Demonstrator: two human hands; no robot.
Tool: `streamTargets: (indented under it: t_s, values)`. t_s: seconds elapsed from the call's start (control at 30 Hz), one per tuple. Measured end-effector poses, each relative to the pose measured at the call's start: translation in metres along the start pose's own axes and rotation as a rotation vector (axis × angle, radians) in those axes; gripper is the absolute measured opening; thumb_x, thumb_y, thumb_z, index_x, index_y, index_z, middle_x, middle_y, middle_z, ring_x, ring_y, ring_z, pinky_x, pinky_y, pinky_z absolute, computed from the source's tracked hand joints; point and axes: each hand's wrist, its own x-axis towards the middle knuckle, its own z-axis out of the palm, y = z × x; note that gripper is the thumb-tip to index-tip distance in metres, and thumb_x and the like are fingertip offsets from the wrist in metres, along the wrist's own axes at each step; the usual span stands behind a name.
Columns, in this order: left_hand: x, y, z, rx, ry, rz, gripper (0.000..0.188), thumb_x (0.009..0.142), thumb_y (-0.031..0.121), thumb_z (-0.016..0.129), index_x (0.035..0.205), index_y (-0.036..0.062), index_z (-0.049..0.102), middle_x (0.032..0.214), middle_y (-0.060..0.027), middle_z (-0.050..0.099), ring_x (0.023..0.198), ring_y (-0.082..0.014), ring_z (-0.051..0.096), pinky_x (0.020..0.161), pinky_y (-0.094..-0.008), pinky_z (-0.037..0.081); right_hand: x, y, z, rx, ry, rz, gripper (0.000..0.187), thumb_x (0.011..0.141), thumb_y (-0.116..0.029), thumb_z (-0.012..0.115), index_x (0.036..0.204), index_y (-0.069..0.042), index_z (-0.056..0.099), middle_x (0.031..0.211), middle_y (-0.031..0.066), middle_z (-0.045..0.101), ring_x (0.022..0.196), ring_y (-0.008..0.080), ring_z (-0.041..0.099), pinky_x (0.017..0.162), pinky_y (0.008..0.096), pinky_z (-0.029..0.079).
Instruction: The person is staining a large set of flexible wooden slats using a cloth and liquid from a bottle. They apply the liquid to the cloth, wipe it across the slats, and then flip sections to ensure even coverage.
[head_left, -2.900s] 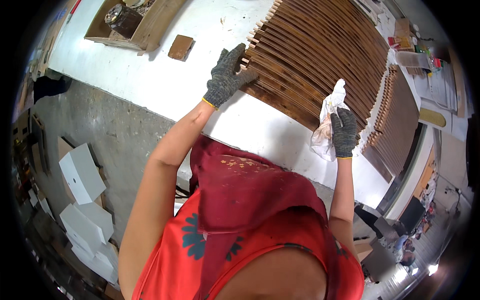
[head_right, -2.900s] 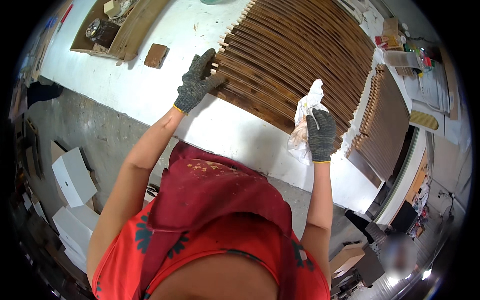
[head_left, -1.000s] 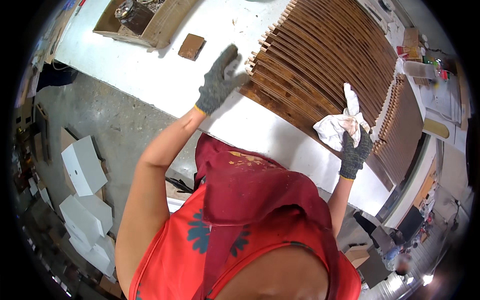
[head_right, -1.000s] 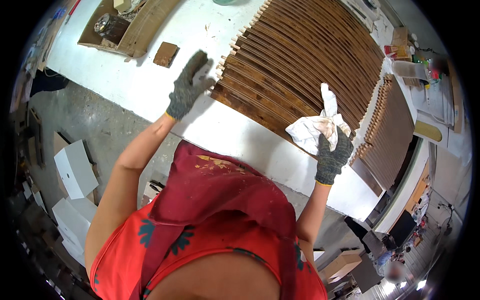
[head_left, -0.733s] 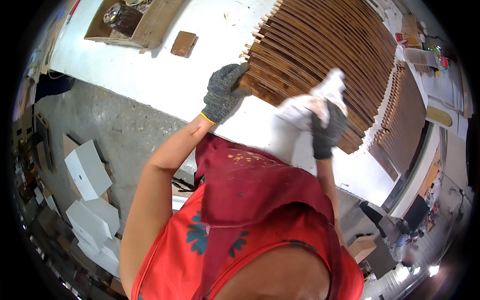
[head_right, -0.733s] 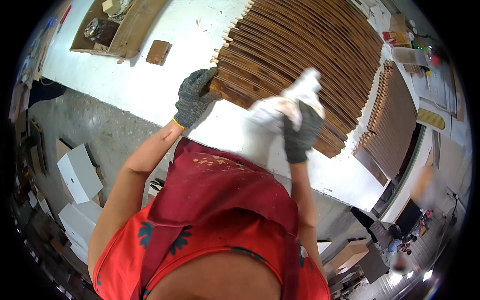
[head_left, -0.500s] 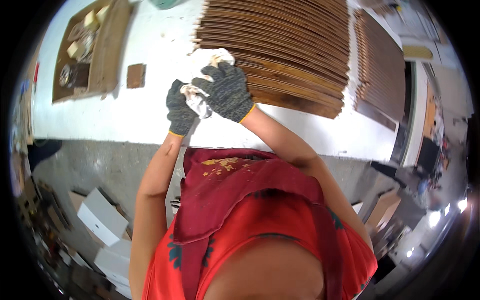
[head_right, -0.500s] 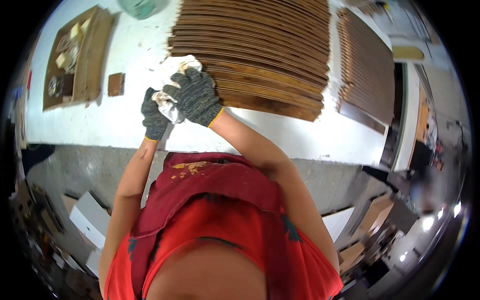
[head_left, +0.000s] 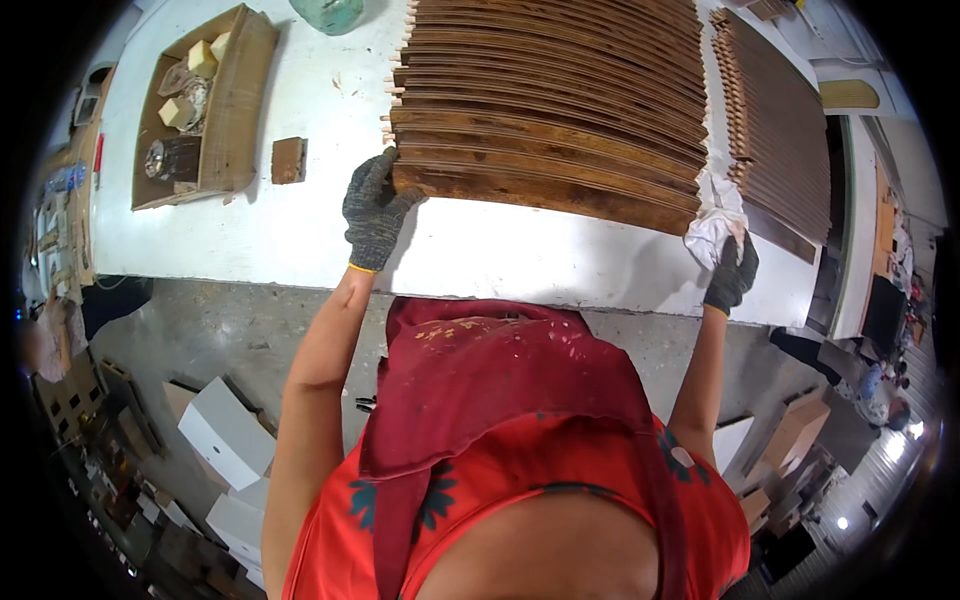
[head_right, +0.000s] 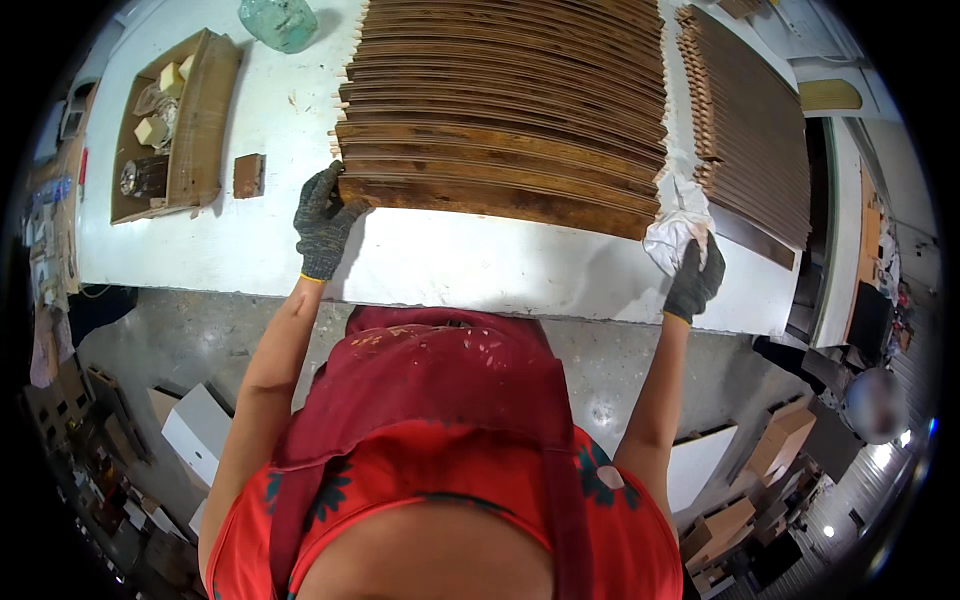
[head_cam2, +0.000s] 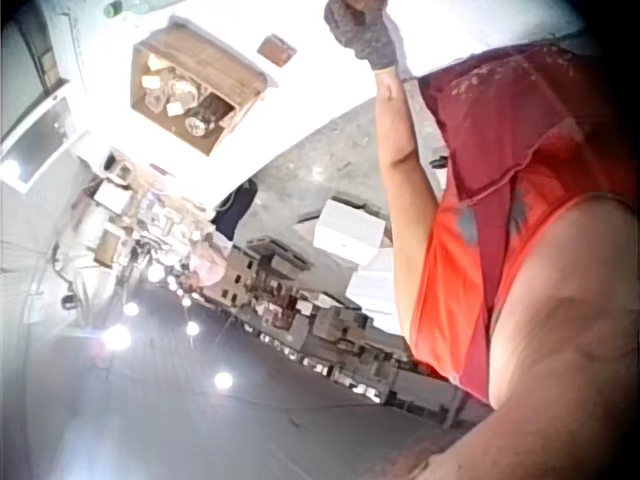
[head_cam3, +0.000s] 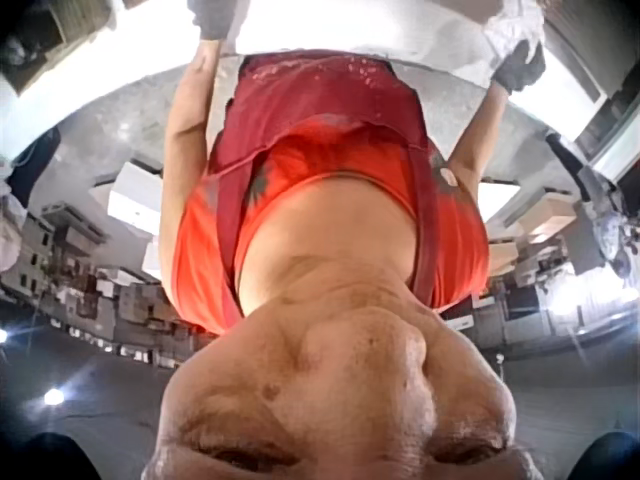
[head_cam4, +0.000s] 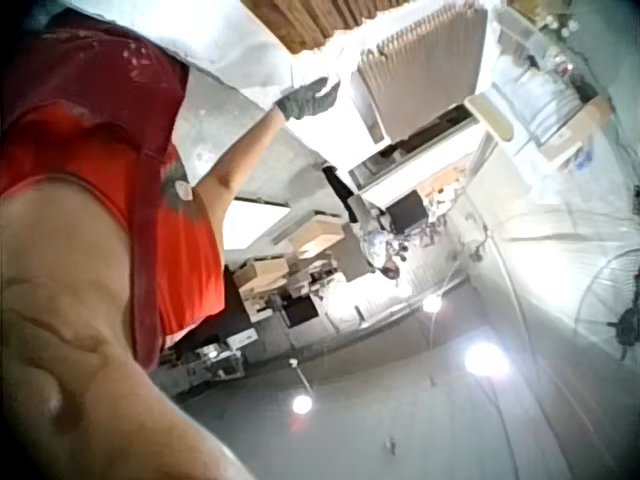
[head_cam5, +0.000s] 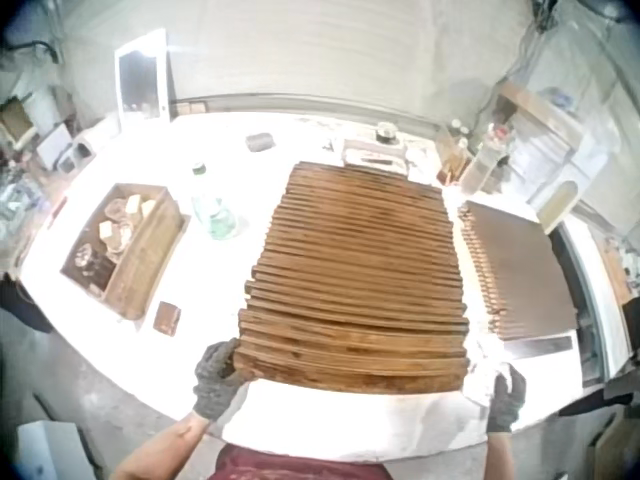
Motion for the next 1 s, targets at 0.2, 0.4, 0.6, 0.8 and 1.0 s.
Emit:
streamTargets:
  t_s: [0.2,0.4,0.6,0.8,1.0]
  values:
    - [0.003,0.002,-0.005,0.003,-0.049,0.096,0.093,0.059,0.015,0.090,0.140,0.0064,0.044,0.122,-0.0114,0.056,0.099,-0.0205,0.059,0.081,-0.0302,0.054,-0.032,-0.050,0.027,0.411,-0.266,0.369,0.071,0.082,-0.023,0.074,0.143,-0.007,0.041,0.134,0.0152,0.052,0.117,0.0267,0.052,0.101,0.0384,0.040]
    - [0.002,0.002,-0.004,0.064,-0.050,0.074,0.094,0.060,0.011,0.090,0.141,0.0054,0.042,0.122,-0.0119,0.057,0.098,-0.0214,0.058,0.082,-0.0310,0.052,-0.034,-0.044,0.032,0.283,-0.361,0.150,0.085,0.072,-0.016,0.081,0.143,-0.002,0.036,0.137,0.0193,0.046,0.128,0.0338,0.043,0.107,0.0422,0.034]
    - [0.004,0.001,-0.003,0.045,-0.047,0.093,0.093,0.059,0.012,0.090,0.139,0.0054,0.044,0.119,-0.0099,0.057,0.091,-0.0184,0.058,0.077,-0.0292,0.053,-0.036,-0.042,0.038,0.240,-0.316,0.174,0.082,0.072,-0.015,0.080,0.142,-0.002,0.038,0.136,0.0192,0.047,0.127,0.0336,0.043,0.107,0.0420,0.035]
    - [0.002,-0.001,0.000,0.045,-0.001,0.149,0.092,0.058,0.013,0.090,0.138,0.0064,0.046,0.116,-0.0095,0.058,0.089,-0.0186,0.059,0.075,-0.0288,0.053,-0.041,-0.032,0.045,0.199,-0.248,0.093,0.080,0.072,-0.015,0.079,0.141,-0.001,0.040,0.135,0.0190,0.049,0.126,0.0339,0.044,0.107,0.0429,0.034]
    - [0.003,0.005,-0.012,0.000,-0.050,0.126,0.093,0.060,0.011,0.089,0.141,0.0075,0.043,0.121,-0.0099,0.056,0.093,-0.0190,0.059,0.078,-0.0288,0.053,-0.042,-0.034,0.050,0.190,-0.231,0.107,0.080,0.073,-0.016,0.079,0.141,-0.001,0.040,0.135,0.0194,0.048,0.126,0.0332,0.045,0.107,0.0420,0.035]
